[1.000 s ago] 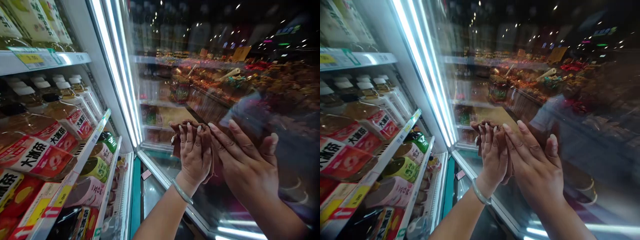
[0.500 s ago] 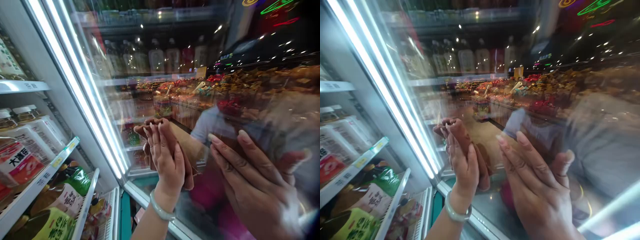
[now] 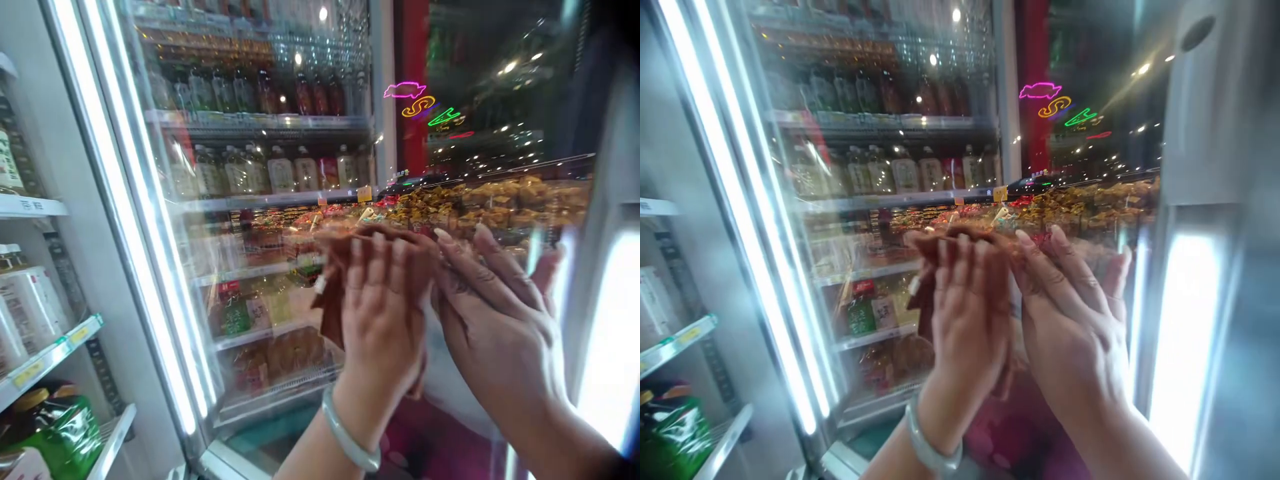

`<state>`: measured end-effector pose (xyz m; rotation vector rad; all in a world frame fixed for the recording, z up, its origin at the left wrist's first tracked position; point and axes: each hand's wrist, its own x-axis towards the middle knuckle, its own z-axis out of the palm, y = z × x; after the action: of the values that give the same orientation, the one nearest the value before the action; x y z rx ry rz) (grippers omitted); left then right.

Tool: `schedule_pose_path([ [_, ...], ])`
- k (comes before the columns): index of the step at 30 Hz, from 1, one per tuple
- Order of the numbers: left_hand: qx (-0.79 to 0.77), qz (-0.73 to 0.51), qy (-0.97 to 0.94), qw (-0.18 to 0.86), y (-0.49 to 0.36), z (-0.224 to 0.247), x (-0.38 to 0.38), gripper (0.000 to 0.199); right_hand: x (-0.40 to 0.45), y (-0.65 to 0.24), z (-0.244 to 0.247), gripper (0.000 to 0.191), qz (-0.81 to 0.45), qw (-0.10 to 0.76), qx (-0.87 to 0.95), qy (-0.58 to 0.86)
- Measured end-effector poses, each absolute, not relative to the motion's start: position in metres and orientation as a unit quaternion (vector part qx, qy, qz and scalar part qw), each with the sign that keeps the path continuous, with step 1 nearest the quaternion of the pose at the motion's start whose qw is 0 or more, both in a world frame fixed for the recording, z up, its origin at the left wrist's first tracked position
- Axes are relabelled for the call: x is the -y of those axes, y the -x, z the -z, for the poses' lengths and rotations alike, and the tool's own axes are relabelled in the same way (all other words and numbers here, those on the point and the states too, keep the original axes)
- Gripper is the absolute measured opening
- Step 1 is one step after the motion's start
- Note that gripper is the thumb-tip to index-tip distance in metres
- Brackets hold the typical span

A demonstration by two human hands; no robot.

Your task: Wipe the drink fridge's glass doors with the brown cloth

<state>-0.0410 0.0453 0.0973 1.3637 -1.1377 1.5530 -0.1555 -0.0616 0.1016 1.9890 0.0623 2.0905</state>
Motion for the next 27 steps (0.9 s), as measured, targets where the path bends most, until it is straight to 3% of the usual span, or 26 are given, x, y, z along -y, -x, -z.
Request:
schedule_pose_path([
  [3,0.5,-0.603,-0.518,0.342,0.061,-0.083,-0.026,0.063,0.073,0.162,-0.093,0.026,-0.731,0.143,-0.011,-0.667],
  [6,0.46,-0.619,-0.515,0.373,0.064,-0.096,-0.022,0.062,0.079,0.168,-0.09,0.036,-0.734,0.156,0.014,-0.661],
  [9,0.484,-0.63,-0.483,0.367,0.069,-0.139,-0.018,0.057,0.079,0.172,-0.093,0.043,-0.74,0.144,0.022,-0.657],
  [13,0.57,-0.642,-0.443,0.259,0.089,-0.217,0.007,0.052,0.08,0.179,-0.096,0.041,-0.734,0.118,0.037,-0.668],
  [18,0.54,-0.678,-0.408,0.286,0.107,-0.269,0.034,0.053,0.081,0.189,-0.098,0.043,-0.724,0.128,0.037,-0.677],
  [21,0.569,-0.655,-0.412,0.277,0.109,-0.239,0.026,0.051,0.08,0.194,-0.094,0.043,-0.719,0.09,0.035,-0.689],
  [24,0.605,-0.617,-0.421,0.277,0.104,-0.179,0.006,0.049,0.079,0.201,-0.083,0.042,-0.729,0.02,0.015,-0.685],
  [27,0.627,-0.578,-0.454,0.258,0.096,-0.121,-0.01,0.054,0.077,0.209,-0.069,0.028,-0.737,-0.016,0.002,-0.676],
])
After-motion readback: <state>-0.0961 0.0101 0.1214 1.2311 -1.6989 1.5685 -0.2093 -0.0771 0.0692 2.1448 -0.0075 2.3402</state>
